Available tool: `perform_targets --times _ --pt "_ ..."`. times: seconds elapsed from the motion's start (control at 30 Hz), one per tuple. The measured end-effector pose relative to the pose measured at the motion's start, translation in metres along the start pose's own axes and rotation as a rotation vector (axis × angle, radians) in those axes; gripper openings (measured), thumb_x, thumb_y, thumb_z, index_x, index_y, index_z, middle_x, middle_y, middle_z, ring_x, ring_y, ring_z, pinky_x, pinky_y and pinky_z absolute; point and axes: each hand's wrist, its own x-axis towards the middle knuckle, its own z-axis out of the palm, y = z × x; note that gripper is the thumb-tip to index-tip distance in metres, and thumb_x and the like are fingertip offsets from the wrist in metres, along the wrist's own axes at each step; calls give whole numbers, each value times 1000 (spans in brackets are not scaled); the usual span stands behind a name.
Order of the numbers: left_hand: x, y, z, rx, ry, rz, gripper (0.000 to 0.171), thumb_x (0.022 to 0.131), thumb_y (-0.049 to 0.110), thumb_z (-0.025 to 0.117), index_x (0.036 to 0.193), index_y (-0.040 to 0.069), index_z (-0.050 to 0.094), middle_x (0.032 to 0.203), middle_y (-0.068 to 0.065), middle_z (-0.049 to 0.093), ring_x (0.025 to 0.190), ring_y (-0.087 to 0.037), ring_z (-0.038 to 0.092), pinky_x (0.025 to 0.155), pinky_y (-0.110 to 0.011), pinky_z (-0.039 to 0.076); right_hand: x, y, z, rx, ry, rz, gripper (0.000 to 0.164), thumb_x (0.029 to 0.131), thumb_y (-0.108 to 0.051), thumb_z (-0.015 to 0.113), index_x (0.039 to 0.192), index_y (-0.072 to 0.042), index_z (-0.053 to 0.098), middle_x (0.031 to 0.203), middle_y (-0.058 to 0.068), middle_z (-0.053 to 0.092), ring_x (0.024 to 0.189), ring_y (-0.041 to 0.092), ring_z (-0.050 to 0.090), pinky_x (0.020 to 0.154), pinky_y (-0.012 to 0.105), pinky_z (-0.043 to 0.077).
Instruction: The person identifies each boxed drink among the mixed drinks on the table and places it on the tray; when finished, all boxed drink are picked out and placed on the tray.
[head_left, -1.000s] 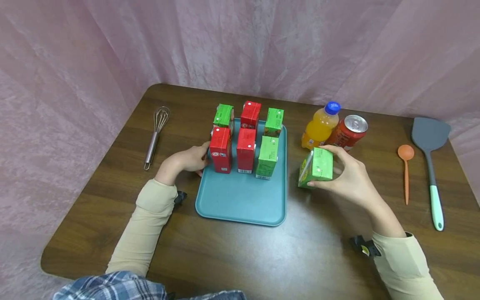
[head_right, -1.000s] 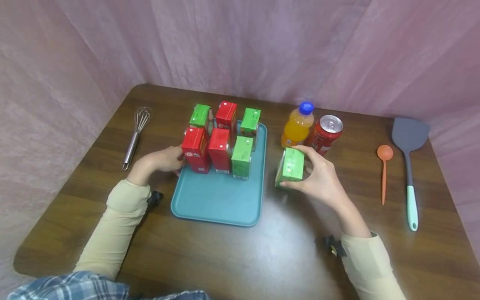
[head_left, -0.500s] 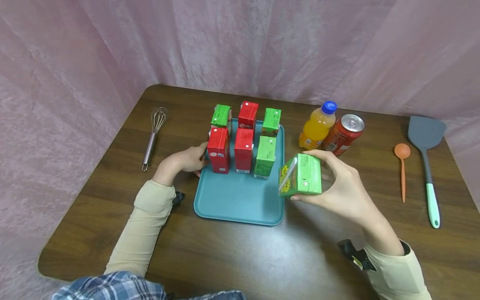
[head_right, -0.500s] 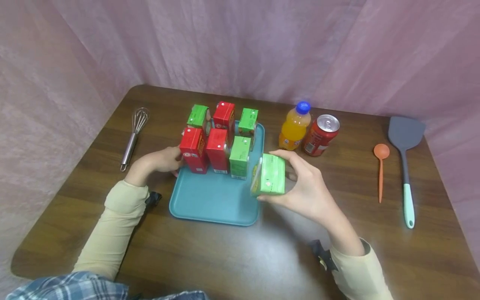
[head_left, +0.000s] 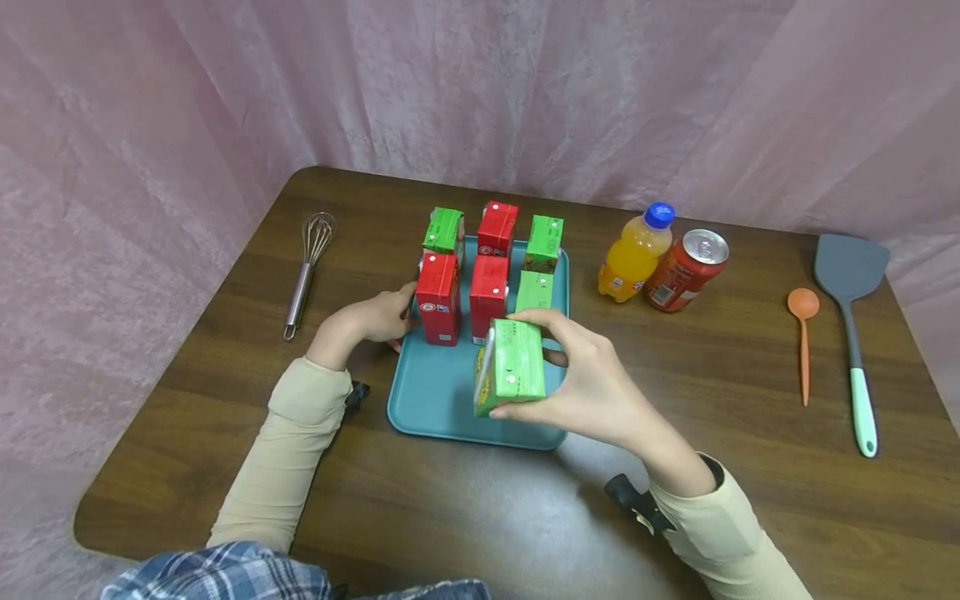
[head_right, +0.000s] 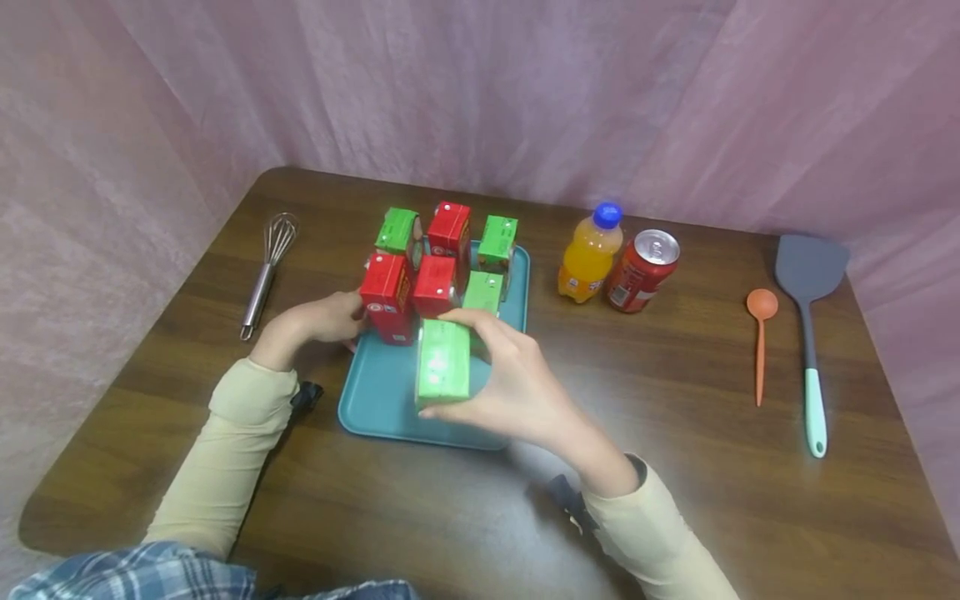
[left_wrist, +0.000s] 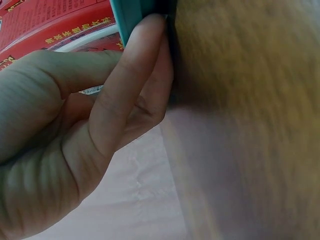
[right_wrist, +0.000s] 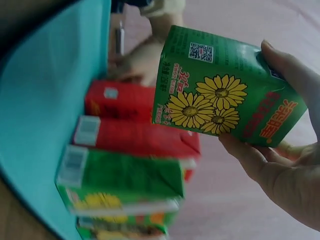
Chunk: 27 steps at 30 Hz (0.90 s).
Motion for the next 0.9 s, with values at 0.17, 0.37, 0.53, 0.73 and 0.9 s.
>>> perform_targets --times 0.17,0.37,0.53,0.73,0.9 --pt "0 2 -1 10 0 13 70 95 8 49 148 0 4 94 -21 55 65 -20 64 68 -32 53 14 4 22 18 -38 42 83 58 -31 90 128 -17 47 120 -1 54 102 15 54 82 33 53" --pt "0 3 -1 5 -8 25 68 95 6 47 148 -1 4 97 -22 57 66 -21 63 65 -32 53 30 10 51 2 -61 63 79 60 -27 89 126 -13 47 115 0 55 100 14 53 83 35 53" --pt "0 2 0 -9 -13 36 67 94 4 45 148 -1 5 107 -26 56 66 -21 64 64 -32 54 40 11 71 -41 -81 53 80 60 -25 89 126 -9 46 113 2 55 100 13 53 84 36 52" --pt "-1 4 0 -11 -12 37 69 92 2 45 148 -1 5 105 -25 57 67 -21 64 65 -32 54 45 15 86 -71 -105 57 78 61 -23 88 124 -8 44 112 4 53 98 14 52 81 32 51" --pt "1 5 0 -13 -15 42 70 92 0 46 148 -2 4 103 -24 58 67 -21 63 65 -32 53 42 13 92 -139 -113 95 81 65 -26 86 129 -9 40 115 5 50 101 15 50 80 28 51"
